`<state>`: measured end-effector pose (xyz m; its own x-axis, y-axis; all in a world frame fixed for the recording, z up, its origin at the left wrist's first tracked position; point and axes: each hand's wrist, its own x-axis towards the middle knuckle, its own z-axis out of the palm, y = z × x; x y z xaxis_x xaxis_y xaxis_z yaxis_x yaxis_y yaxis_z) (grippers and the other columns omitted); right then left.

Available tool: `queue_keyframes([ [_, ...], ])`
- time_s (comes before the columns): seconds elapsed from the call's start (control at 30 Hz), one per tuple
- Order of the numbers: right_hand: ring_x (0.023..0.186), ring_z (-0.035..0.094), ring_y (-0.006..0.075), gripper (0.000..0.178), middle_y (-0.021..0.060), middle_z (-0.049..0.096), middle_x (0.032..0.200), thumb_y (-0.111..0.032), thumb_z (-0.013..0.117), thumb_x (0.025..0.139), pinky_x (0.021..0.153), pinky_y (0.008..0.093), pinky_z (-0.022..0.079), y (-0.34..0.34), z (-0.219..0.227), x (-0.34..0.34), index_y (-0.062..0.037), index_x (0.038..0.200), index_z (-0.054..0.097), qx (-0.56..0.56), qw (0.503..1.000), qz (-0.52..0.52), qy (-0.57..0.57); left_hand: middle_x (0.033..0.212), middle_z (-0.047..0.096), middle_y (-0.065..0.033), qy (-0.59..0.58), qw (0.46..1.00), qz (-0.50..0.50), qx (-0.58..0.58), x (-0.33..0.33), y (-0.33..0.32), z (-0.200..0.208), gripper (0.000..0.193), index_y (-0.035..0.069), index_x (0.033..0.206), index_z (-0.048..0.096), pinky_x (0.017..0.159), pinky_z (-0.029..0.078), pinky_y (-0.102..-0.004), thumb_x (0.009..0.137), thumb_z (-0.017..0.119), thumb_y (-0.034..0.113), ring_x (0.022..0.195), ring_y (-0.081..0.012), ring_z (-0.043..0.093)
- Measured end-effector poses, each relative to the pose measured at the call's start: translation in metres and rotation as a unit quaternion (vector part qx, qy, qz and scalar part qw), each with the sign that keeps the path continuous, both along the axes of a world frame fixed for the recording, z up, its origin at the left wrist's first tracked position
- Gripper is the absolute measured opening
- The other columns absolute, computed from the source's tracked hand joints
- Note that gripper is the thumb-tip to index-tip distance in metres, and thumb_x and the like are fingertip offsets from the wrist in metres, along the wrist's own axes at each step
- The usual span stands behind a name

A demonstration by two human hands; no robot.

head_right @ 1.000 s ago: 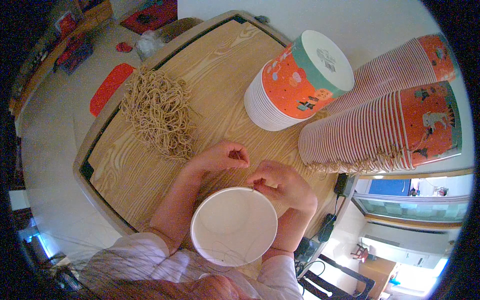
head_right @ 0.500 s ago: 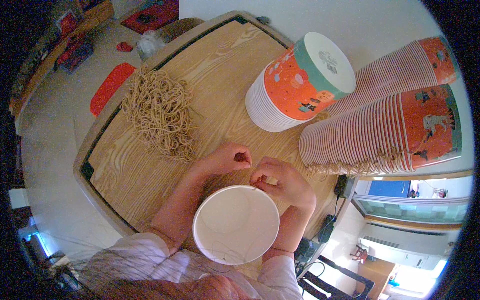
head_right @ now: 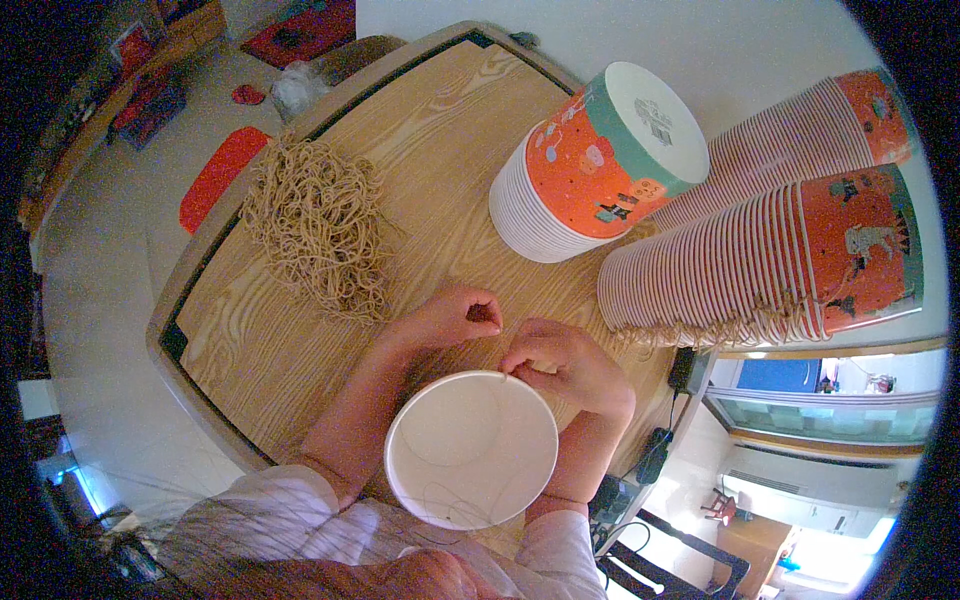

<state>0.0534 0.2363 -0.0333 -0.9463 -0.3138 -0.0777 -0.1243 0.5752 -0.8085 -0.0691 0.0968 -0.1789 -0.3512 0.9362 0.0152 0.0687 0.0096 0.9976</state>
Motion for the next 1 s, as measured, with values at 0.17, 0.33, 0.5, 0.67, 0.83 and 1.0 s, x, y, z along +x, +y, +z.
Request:
queue_keyframes([
  [0.17, 0.083, 0.061, 0.0277, 0.02, 0.0082, 0.063, 0.085, -0.011, 0.07, 0.079, 0.073, 0.0379, 0.048, -0.009, 0.011, 0.003, -0.0079, 0.098, 0.067, -0.016, 1.0, -0.015, 0.013, 0.077, 0.068, -0.008, -0.044, 0.999, 0.007, 0.016, -0.001, -0.005, -0.005, 0.013, 0.003, 0.087, 0.065, 0.064, 0.05, -0.0294, 0.078, 0.07, 0.011, 0.07, -0.0144, 0.064],
  [0.33, 0.079, 0.06, 0.0211, 0.027, 0.0083, 0.061, 0.093, -0.002, 0.069, 0.078, 0.068, 0.0313, 0.047, -0.044, 0.014, 0.009, -0.0018, 0.104, 0.062, 0.078, 0.991, -0.036, 0.099, 0.073, 0.064, -0.0049, -0.213, 0.977, 0.0, -0.002, -0.011, -0.019, 0.032, 0.016, 0.004, 0.095, 0.065, 0.055, 0.046, -0.0245, 0.083, 0.068, 0.014, 0.065, -0.0091, 0.058],
  [0.5, 0.074, 0.058, 0.0178, 0.017, 0.0093, 0.058, 0.084, 0.003, 0.065, 0.08, 0.066, 0.029, 0.046, -0.031, 0.015, 0.028, -0.0021, 0.096, 0.06, 0.107, 0.971, -0.164, 0.133, 0.073, 0.062, -0.0044, -0.306, 0.933, 0.164, 0.094, -0.035, -0.077, 0.098, 0.022, 0.001, 0.106, 0.065, 0.052, 0.041, -0.0219, 0.088, 0.062, 0.014, 0.06, -0.0086, 0.054],
  [0.67, 0.065, 0.053, 0.0168, 0.026, 0.0078, 0.055, 0.073, 0.005, 0.058, 0.081, 0.063, 0.0285, 0.045, -0.025, 0.021, 0.041, -0.0036, 0.106, 0.06, 0.197, 0.926, -0.302, 0.115, 0.084, 0.066, -0.0118, -0.419, 0.837, 0.103, 0.337, -0.037, -0.115, 0.105, 0.023, -0.003, 0.11, 0.063, 0.059, 0.046, -0.0265, 0.092, 0.056, 0.011, 0.068, -0.0148, 0.059],
  [0.83, 0.061, 0.052, 0.0178, 0.04, 0.0078, 0.053, 0.068, 0.004, 0.057, 0.081, 0.06, 0.0298, 0.045, -0.043, 0.031, 0.052, -0.0088, 0.118, 0.056, 0.239, 0.903, -0.35, 0.075, 0.102, 0.067, -0.0191, -0.375, 0.83, 0.089, 0.403, -0.027, -0.137, 0.132, 0.028, -0.004, 0.117, 0.06, 0.07, 0.052, -0.0301, 0.093, 0.053, 0.01, 0.081, -0.0203, 0.065],
  [1.0, 0.06, 0.055, 0.0184, 0.044, 0.0086, 0.054, 0.066, 0.002, 0.059, 0.081, 0.058, 0.0319, 0.046, -0.046, 0.032, 0.067, -0.0122, 0.122, 0.053, 0.275, 0.876, -0.394, 0.055, 0.108, 0.065, -0.0206, -0.325, 0.822, 0.154, 0.441, -0.031, -0.155, 0.138, 0.031, -0.006, 0.12, 0.057, 0.086, 0.052, -0.0348, 0.093, 0.053, 0.009, 0.091, -0.0236, 0.066],
])
